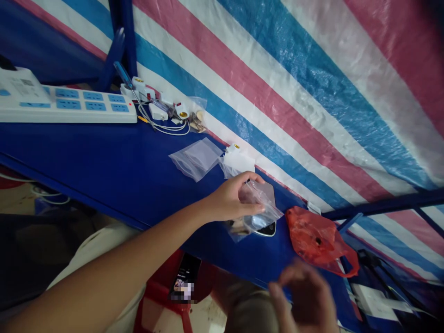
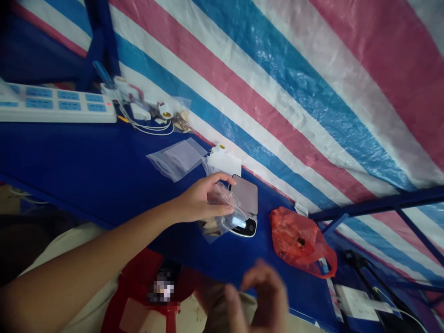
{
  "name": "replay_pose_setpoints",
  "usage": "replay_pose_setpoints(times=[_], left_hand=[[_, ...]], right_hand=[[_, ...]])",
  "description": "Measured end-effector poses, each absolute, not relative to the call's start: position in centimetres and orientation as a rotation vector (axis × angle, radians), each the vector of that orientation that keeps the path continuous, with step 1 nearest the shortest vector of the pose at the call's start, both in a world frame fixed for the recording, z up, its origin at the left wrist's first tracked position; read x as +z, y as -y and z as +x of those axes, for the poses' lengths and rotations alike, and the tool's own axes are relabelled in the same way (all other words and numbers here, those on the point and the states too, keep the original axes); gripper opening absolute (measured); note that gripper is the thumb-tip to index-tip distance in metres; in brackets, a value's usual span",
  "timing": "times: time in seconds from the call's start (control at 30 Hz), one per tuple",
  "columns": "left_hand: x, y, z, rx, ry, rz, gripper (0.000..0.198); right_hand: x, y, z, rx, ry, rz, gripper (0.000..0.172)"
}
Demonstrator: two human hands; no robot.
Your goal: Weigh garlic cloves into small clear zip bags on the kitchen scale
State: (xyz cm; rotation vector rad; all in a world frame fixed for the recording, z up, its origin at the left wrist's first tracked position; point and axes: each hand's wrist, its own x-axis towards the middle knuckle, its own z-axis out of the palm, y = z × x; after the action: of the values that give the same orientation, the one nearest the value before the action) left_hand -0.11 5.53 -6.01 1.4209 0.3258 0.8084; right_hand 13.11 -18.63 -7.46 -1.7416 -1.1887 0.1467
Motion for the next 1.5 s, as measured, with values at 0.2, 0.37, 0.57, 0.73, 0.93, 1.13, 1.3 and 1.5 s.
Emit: replay_pose_setpoints(times=[0.2,0.37,0.57,0.73,0.93,1.13,1.3,1.5], left_hand=[[-5.6,-5.4,0.3,0.994,-0.364,1.494,0.046],[-5.2,-7.3,-1.3,1.239,-0.453,1.482,0.044],[-5.3,-10.2,-4.7,1.697,-0.798,1.251,0.016],[-6.5,-8.6,-5.5,1.474,-0.668,1.934,0.043],[-8.9,-7.1,-3.4,1.336,-0.525,2.517,0.033],[-8.4,-8.6,-4.7,1.073,-0.714,2.547,0.035],[-8.1,-7.4,-3.8,0.774,-0.631,2.616,0.03],[-9.6,-5.7,-1.2,0.748,-0.466,2.657,0.029]], right_hand=[[-3.4,6.0,14.9,0.874,1.189,-1.523,0.055],[-4.5,0.8,13.3,0.91,1.18,-1.446,0.034],[-0.4,-5.8,12.7,0.656,1.348,-1.505,0.03],[1.9,-15.2,9.5,0.726,1.419,-1.331,0.022],[-0.1,-26.5,4.2,0.855,1.587,-1.508,0.011],[2.4,-27.9,6.7,0.602,1.576,-1.486,0.027],[0.5,-18.9,7.6,0.342,2.387,-1.92,0.034],[-4.9,-15.0,4.9,0.049,2.523,-1.958,0.018]])
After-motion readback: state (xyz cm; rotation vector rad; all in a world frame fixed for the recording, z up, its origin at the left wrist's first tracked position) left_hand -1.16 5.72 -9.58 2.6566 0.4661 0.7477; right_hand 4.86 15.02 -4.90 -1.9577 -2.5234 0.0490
